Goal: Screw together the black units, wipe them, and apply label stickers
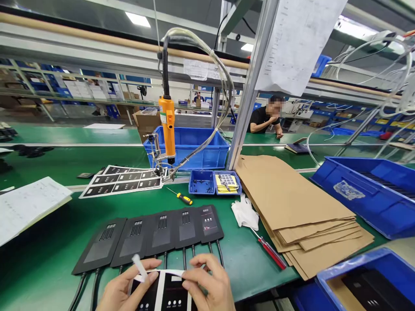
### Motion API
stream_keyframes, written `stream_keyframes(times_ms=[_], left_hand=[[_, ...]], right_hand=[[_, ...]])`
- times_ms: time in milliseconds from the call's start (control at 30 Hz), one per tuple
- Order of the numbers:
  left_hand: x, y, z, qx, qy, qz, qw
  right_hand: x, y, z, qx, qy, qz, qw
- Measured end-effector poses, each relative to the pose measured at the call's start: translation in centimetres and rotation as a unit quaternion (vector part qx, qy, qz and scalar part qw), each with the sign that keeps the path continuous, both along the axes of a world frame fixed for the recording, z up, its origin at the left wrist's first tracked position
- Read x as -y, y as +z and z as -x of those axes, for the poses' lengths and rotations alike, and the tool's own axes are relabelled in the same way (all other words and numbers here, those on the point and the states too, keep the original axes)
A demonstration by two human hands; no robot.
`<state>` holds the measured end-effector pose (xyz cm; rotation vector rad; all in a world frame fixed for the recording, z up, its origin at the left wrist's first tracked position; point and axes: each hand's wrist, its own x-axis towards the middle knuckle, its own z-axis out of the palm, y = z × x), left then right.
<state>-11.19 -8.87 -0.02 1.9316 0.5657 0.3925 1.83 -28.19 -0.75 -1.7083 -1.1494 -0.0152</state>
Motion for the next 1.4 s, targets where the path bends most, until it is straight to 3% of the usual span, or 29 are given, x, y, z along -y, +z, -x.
stream_keyframes(times_ms=[67, 167, 233, 333, 400, 500, 600, 767, 1100, 1300, 1400], left_hand=[[-0.8, -0.4, 0.1, -0.002, -0.025, -0.084, 0.996], [-1.0, -0.3, 0.0, -0.004, -0.062, -0.169, 0.984], [-0.7, -0.1, -0.5, -0.012, -0.099, -0.208, 0.973], [0.3, -0.2, -1.5, -0.062, -0.123, -0.294, 0.946], [1.0, -0.6, -2.2, -0.127, -0.095, -0.374, 0.914], [1.7, -1.4, -2.9, -0.201, -0.073, -0.455, 0.864], [2.1, -1.7, -3.3, -0.217, -0.084, -0.482, 0.845], [2.4, -1.0, -3.7, -0.210, -0.085, -0.516, 0.826], [2.7, -1.3, -4.3, -0.219, -0.109, -0.515, 0.821], [3.2, -0.1, -4.8, -0.238, -0.101, -0.520, 0.814], [3.2, -0.2, -4.9, -0.245, -0.106, -0.523, 0.810]], right_hand=[[0.0, 1.0, -0.2, 0.033, 0.060, -0.065, 0.996], [-0.1, 3.5, -1.1, -0.108, 0.181, -0.181, 0.961], [-0.7, 5.2, -2.6, -0.219, 0.169, -0.225, 0.935], [-3.2, 6.3, -6.4, -0.285, 0.058, -0.142, 0.946], [-5.6, 5.8, -9.2, -0.302, 0.007, -0.060, 0.951], [-8.8, 3.7, -12.3, -0.309, -0.003, 0.017, 0.951], [-10.3, 1.5, -13.4, -0.302, 0.003, 0.048, 0.952], [-10.8, 0.1, -13.4, -0.308, 0.001, 0.055, 0.950], [-11.2, -0.2, -13.8, -0.317, 0.012, 0.071, 0.946], [-11.3, -0.4, -13.9, -0.322, 0.009, 0.083, 0.943], [-11.3, -0.4, -14.0, -0.308, 0.008, 0.089, 0.947]])
